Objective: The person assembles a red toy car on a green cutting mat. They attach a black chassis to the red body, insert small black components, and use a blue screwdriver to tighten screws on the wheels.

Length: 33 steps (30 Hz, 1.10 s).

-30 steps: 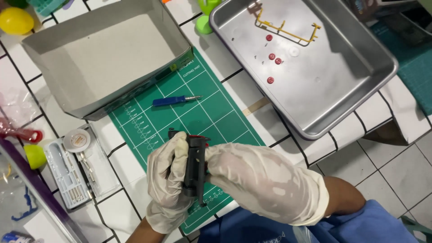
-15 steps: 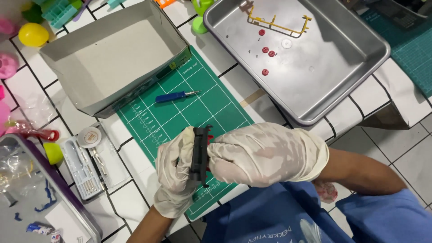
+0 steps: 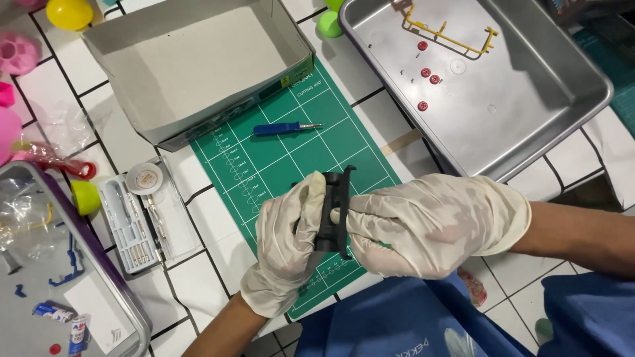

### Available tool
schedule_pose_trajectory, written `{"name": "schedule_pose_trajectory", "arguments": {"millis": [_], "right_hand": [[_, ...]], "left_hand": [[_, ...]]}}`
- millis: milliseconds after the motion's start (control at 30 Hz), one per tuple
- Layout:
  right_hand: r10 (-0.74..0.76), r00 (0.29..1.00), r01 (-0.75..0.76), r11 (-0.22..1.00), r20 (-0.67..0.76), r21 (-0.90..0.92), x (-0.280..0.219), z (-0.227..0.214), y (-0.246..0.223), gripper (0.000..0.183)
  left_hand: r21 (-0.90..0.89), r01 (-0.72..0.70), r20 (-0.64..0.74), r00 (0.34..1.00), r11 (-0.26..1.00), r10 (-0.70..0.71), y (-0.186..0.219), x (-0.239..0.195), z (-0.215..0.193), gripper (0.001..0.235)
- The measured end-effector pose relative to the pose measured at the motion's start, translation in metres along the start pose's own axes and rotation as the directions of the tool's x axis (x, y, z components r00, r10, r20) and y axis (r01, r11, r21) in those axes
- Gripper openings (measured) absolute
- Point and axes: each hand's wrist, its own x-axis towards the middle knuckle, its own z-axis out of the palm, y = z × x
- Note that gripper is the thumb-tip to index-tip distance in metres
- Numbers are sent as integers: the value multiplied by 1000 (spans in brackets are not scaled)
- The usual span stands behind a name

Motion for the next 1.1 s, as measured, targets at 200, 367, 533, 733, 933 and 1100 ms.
{"name": "schedule_pose_trajectory", "arguments": {"millis": [200,367,533,733,933,1100], "right_hand": [[61,997,-61,998,-37,13,-9,5,6,20],[158,981,-153,987,-116,55,-22,17,-1,18],[252,968,-243,942,-11,233,-28,13,-12,23],[265,947,-314,889,184,335,-9,-5,-12,24],[297,952,-305,943,76,134,-4,-6,-25,18],[389,918,-386,836,77,390,-37,18,-33,29]], "left_hand": [[-117,40,-245,967,992,-68,1,5,19,24],[-345,53,-279,947,937,-157,2,8,15,22],[-144,71,-174,980,987,-96,5,-6,6,37],[-241,24,-69,997,970,-42,-1,-8,3,51],[-312,780,540,615,542,-575,16,35,-22,57],[-192,585,468,760,788,-451,-3,3,-4,45]]}}
